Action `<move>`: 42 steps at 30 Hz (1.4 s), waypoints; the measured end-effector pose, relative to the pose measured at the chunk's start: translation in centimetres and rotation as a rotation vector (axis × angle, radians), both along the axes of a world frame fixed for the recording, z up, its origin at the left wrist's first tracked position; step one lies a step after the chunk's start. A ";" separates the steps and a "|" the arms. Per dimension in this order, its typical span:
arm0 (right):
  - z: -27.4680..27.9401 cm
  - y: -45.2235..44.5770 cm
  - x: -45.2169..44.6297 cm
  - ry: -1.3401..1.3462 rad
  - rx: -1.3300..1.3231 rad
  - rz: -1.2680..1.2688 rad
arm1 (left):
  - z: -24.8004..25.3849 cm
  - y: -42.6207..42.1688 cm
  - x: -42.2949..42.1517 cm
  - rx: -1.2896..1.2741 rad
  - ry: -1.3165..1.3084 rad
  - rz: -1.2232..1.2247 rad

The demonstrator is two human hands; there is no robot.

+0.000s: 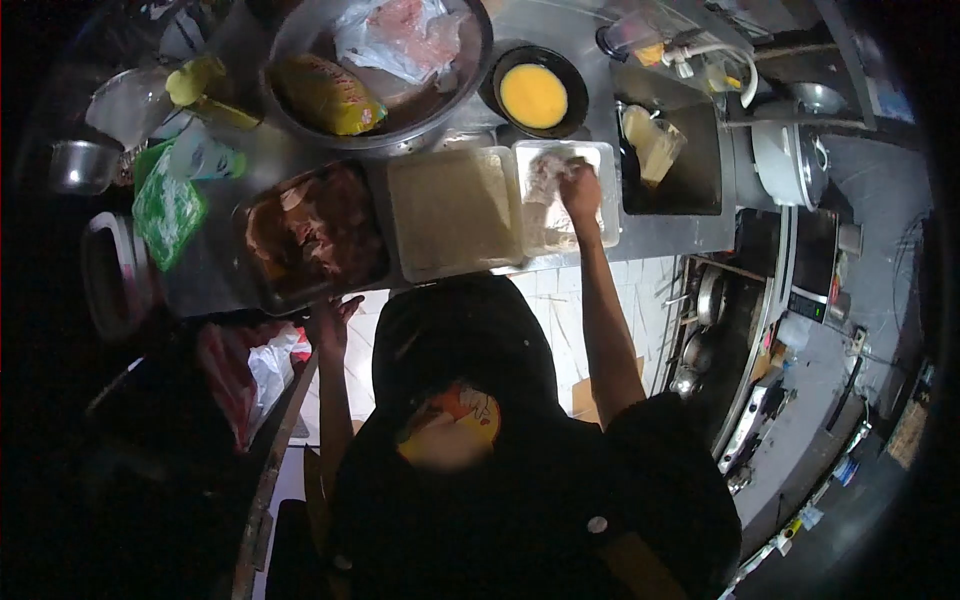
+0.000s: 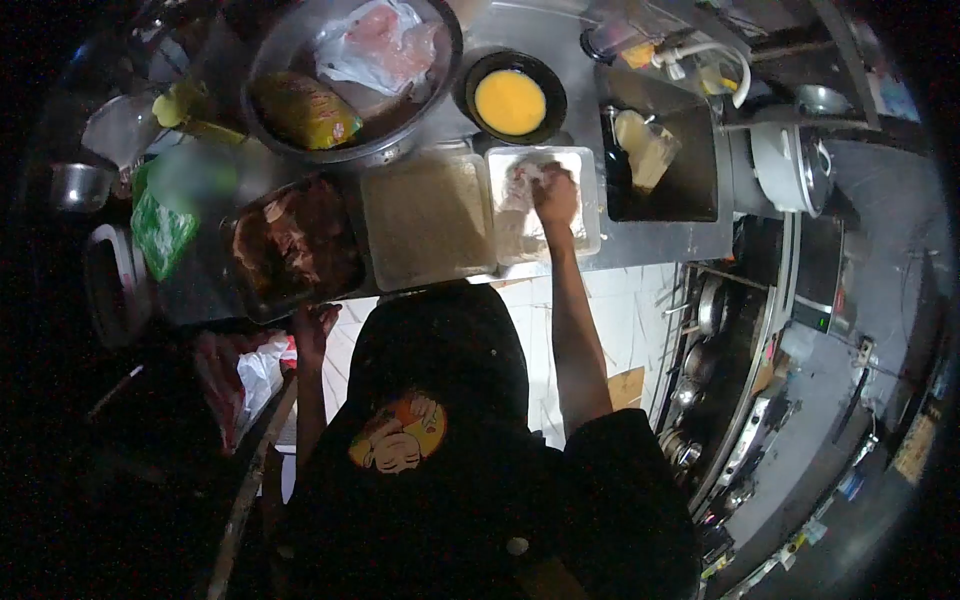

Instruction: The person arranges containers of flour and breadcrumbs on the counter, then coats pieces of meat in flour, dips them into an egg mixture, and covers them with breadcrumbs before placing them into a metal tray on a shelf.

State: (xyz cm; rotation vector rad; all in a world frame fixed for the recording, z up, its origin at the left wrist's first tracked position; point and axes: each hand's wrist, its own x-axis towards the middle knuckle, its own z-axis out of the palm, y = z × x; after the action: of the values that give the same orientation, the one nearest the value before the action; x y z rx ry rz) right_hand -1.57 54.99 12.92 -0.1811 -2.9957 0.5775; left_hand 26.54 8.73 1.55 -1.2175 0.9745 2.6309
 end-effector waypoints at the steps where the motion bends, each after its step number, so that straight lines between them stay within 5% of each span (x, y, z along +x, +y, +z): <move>1: 0.2 0.6 1.0 -0.004 0.052 -0.106 | 0.8 0.4 -0.1 0.002 -0.001 0.011; 3: -3.6 4.4 2.4 0.040 0.096 -0.116 | 3.6 1.5 -1.3 -0.015 0.080 0.068; 8: -0.9 3.2 2.9 -0.128 -0.108 -0.242 | 3.6 1.1 -1.7 0.007 -0.051 0.094; 14: -3.2 6.3 2.6 0.019 -0.197 -0.189 | 3.3 1.0 -1.9 0.064 -0.115 0.125; 18: -1.6 5.6 2.5 -0.096 -0.173 -0.298 | -0.5 -0.2 0.0 0.137 0.248 -0.015; 21: -0.9 4.7 2.1 -0.131 0.044 -0.317 | 0.3 0.2 -0.2 0.123 0.164 0.055; 25: 3.1 3.9 2.4 -0.053 -0.106 -0.242 | 3.3 1.3 -1.7 0.028 -0.036 0.093; 32: 10.2 2.6 2.9 -0.030 -0.275 -0.169 | 2.2 0.7 -0.4 -0.047 0.212 -0.044; 42: 12.6 2.8 3.3 -0.009 -0.048 -0.012 | 1.8 0.8 -0.2 -0.029 0.364 -0.037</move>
State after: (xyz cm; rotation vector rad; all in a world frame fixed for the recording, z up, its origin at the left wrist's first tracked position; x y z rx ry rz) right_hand 1.76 57.81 25.51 -0.2057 -2.9889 0.6500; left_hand 26.38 9.56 3.35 -0.7262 1.0741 2.8759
